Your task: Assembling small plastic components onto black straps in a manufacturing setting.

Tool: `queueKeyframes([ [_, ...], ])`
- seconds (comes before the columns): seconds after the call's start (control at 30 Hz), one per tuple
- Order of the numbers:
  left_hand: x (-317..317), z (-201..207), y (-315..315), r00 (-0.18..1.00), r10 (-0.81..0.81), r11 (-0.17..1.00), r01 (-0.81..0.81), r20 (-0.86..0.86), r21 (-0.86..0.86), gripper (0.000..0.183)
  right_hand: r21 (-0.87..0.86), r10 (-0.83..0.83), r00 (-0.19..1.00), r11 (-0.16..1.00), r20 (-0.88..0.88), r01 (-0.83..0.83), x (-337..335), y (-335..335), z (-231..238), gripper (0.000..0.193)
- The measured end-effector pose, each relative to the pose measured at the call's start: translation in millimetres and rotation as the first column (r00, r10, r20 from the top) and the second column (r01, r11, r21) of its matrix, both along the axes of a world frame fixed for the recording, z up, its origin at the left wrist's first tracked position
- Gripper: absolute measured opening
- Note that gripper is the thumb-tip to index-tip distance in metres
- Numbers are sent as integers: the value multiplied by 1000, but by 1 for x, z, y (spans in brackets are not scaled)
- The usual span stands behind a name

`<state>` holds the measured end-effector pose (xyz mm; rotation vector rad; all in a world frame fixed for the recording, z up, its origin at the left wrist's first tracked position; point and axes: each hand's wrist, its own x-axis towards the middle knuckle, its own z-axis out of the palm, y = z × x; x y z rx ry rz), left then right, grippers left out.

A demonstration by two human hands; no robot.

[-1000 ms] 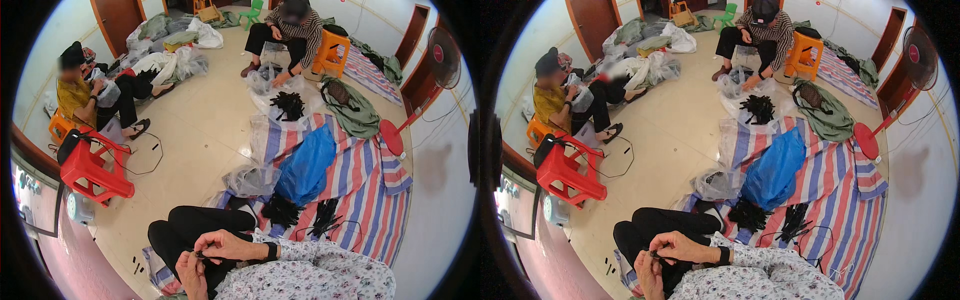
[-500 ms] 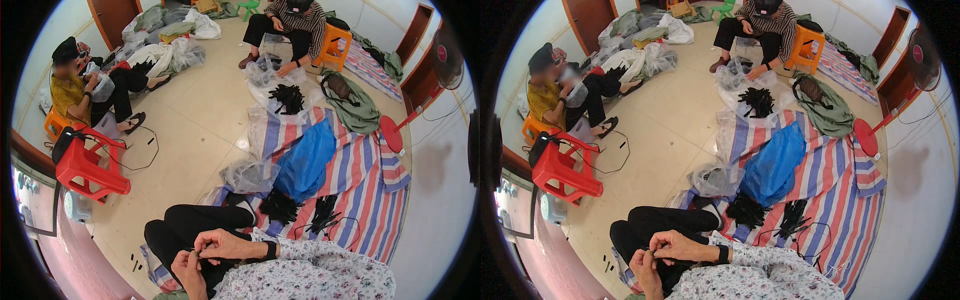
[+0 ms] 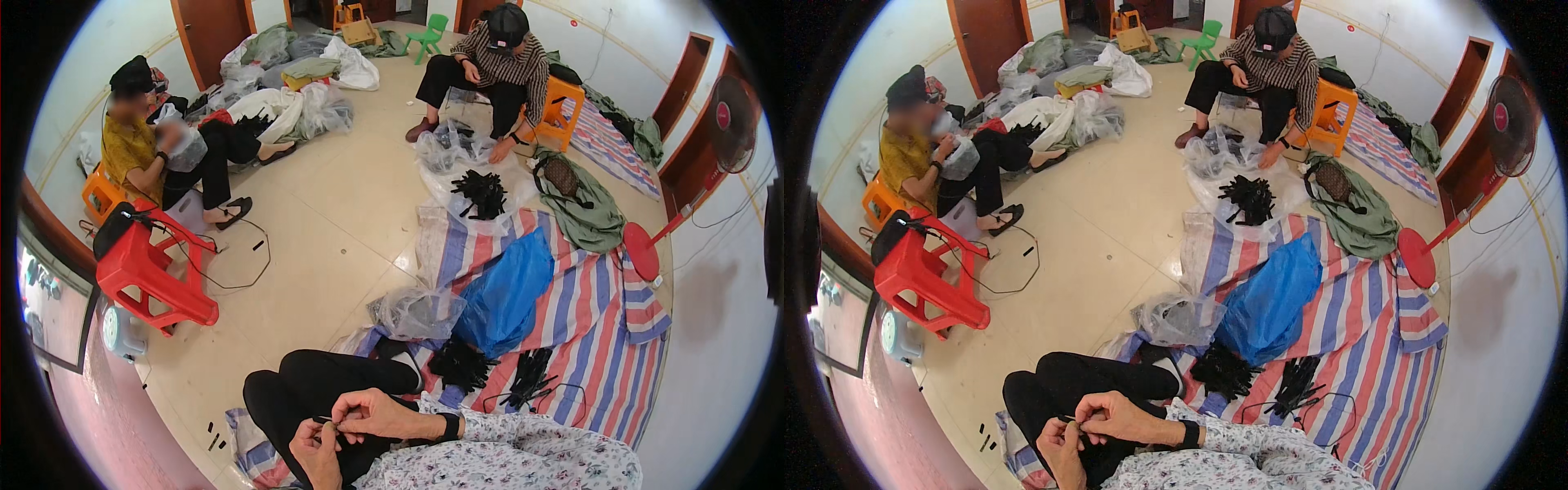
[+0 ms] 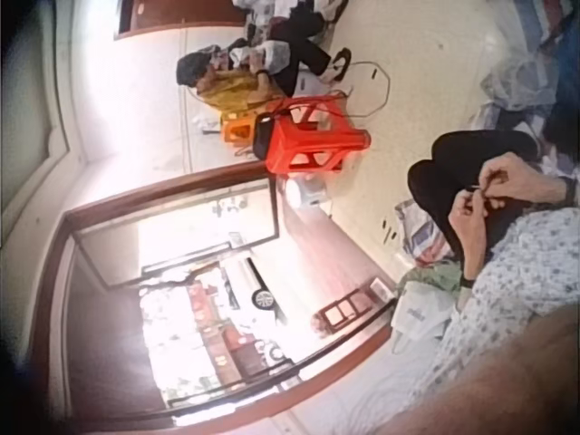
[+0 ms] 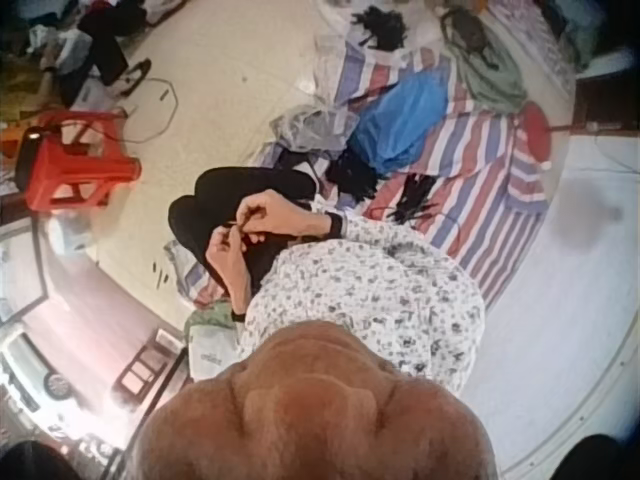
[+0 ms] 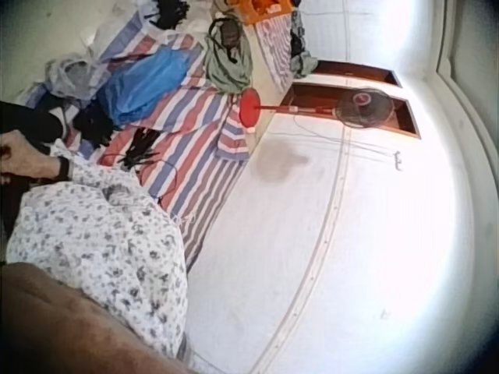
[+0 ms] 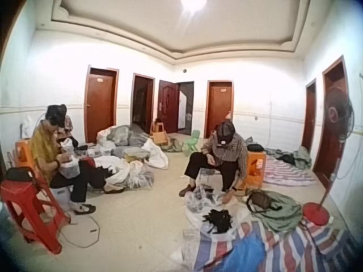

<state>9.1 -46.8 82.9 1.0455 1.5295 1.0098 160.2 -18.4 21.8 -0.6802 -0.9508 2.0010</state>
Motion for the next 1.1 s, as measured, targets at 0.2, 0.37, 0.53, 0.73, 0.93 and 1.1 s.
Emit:
queueKeyframes([
  [0.2,-1,-3,4,998,-27,1000,28,57,-15,8,-1,15,1000,1000,2,-15,2,2,0,9],
  [0.37,-4,-5,-4,996,-16,1000,16,83,7,10,17,63,993,998,99,-65,1,0,1,9],
  [0.53,-5,-5,-9,996,-37,999,35,83,26,11,16,41,996,999,73,-42,-1,-10,1,8],
  [0.73,-3,-1,8,988,-100,984,115,-114,136,19,130,-91,984,989,155,71,10,-9,28,9],
  [0.93,15,28,39,977,-213,947,213,-25,241,18,169,-274,952,953,138,250,29,3,62,10],
  [1.1,16,47,36,949,-229,960,184,216,210,19,226,-322,947,920,-24,319,28,2,73,11],
])
